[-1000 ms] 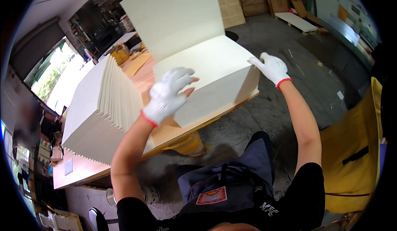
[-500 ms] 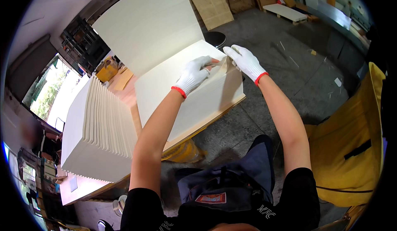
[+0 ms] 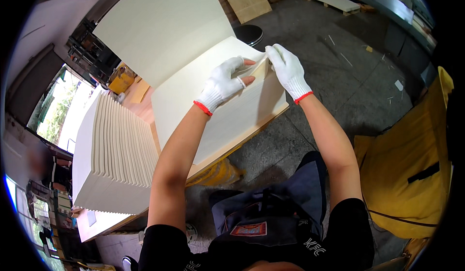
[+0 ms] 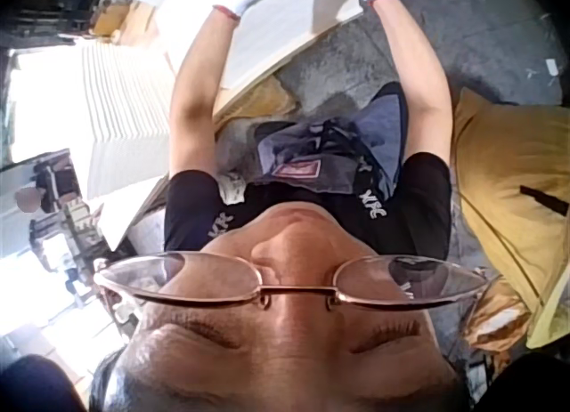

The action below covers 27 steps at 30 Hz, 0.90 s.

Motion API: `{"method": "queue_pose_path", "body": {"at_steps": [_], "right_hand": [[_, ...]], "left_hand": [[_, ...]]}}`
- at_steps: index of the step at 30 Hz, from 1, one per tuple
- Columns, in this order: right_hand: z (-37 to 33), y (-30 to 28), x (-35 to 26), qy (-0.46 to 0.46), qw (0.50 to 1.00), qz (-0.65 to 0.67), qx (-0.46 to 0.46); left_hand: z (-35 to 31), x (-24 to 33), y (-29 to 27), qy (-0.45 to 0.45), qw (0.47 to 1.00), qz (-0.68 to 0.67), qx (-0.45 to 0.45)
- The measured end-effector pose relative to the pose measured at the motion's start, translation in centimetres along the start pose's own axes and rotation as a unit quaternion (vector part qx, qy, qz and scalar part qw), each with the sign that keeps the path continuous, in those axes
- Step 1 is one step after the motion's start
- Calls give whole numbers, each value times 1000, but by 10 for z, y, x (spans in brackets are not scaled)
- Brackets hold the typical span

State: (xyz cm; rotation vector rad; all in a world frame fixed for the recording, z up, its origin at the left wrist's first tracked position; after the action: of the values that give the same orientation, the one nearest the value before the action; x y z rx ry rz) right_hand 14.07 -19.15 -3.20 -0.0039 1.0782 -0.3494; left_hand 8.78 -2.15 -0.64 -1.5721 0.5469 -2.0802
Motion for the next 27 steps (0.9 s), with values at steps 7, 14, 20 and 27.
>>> {"method": "queue_pose_path", "body": {"at_steps": [7, 14, 20, 27], "right_hand": [[0, -1, -1, -22, 999, -23, 13], [-1, -3, -8, -37, 998, -38, 20], [-2, -3, -5, -42, 998, -38, 18], [-2, -2, -5, -16, 999, -46, 3]], "left_hand": [[-1, 11, -8, 103, 994, -11, 43], [-3, 10, -1, 33, 997, 71, 10], [-5, 10, -1, 9, 998, 65, 16], [-6, 17, -7, 95, 991, 75, 53]]}}
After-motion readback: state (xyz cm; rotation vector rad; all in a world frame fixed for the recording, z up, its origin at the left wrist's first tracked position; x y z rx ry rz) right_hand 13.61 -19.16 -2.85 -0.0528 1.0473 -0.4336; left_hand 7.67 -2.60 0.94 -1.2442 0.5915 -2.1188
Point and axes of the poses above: each hand's wrist, its own z-axis towards the middle knuckle, its own y-axis out of the palm, x = y × z, the point moved 9 cm from there along z, towards the middle knuckle, and after that the axes turned 13 degrees about x, right-handed, at the moved point
